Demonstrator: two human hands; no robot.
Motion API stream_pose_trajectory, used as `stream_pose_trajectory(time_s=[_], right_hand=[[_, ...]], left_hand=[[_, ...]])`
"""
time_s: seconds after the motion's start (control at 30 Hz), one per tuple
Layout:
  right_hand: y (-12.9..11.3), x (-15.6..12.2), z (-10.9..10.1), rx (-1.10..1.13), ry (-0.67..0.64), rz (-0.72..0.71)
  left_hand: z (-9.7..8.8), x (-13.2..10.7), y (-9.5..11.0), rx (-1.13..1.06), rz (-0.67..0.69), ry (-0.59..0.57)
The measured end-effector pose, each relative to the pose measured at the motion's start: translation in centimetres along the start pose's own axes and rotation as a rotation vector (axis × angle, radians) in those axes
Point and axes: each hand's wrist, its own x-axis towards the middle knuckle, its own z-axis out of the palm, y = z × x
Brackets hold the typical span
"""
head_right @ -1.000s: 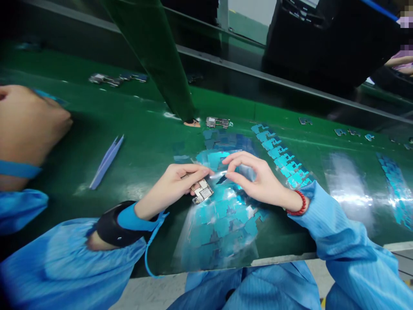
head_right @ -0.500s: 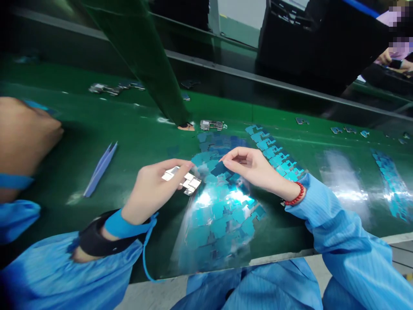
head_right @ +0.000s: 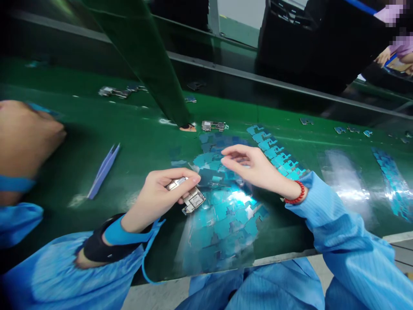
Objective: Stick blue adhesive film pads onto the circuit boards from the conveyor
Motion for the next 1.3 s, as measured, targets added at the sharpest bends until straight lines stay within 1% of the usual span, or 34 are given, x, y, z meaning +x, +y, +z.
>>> stream_pose_trajectory(time_s=[0.03, 0.13, 0.2, 0.3, 0.47, 0.63, 0.7, 0.73, 0.83, 0.9, 0.97, 1.03, 1.1, 1.3], right_hand=[[0.2, -0.5, -0.4, 0.042, 0.010, 0.058], [0.8, -1.7, -1.1, 0.172, -0.019, 0.223], [1.0, -2.1, -1.0, 0.220, -0.019, 0.274], [1.0, -2.2, -0.5, 0.232, 0.007, 0.256], [0.7, -3.0, -0.3, 0.111, 0.118, 0.158], [0.7, -3.8, -0.2, 0.117, 0.150, 0.185], [0.5, -3.9, -0.1, 0.095, 0.184, 0.136], [0.4, -4.0, -0.1, 0.052, 0.213, 0.085], [-0.1, -4.9, -0.2, -0.207, 0.340, -0.151], [-0.3, -5.8, -0.5, -0.369, 0.415, -0.302], [-0.4, -6.8, -0.7, -0.406, 0.446, -0.373], [-0.3, -7.6, -0.8, -0.338, 0.458, -0.352], [0.0, -7.9, -0.6, -0.233, 0.465, -0.281], [1.2, -7.2, 0.6, 0.117, 0.419, -0.076]], left_hand=[[0.0, -0.1, 0.0, -0.012, -0.006, 0.010], [0.2, -0.2, 0.1, -0.047, -0.009, 0.009], [0.4, -0.3, 0.1, -0.062, -0.004, 0.012], [0.6, -0.3, -0.2, -0.066, 0.006, 0.037], [1.1, -0.4, -0.5, -0.074, 0.007, 0.020], [1.6, -0.7, -0.4, -0.086, -0.001, 0.062], [1.7, -0.8, -0.6, -0.095, -0.012, 0.062], [1.7, -0.8, -0.8, -0.111, -0.022, 0.052], [1.6, -0.8, -1.5, -0.193, -0.056, -0.031], [1.6, -0.8, -1.6, -0.201, -0.044, -0.082], [1.7, -0.9, -1.6, -0.178, -0.008, -0.112], [1.9, -1.1, -1.3, -0.189, 0.009, -0.134], [2.1, -1.2, -1.1, -0.217, -0.009, -0.153], [2.4, -1.3, -0.9, -0.267, -0.086, -0.144]])
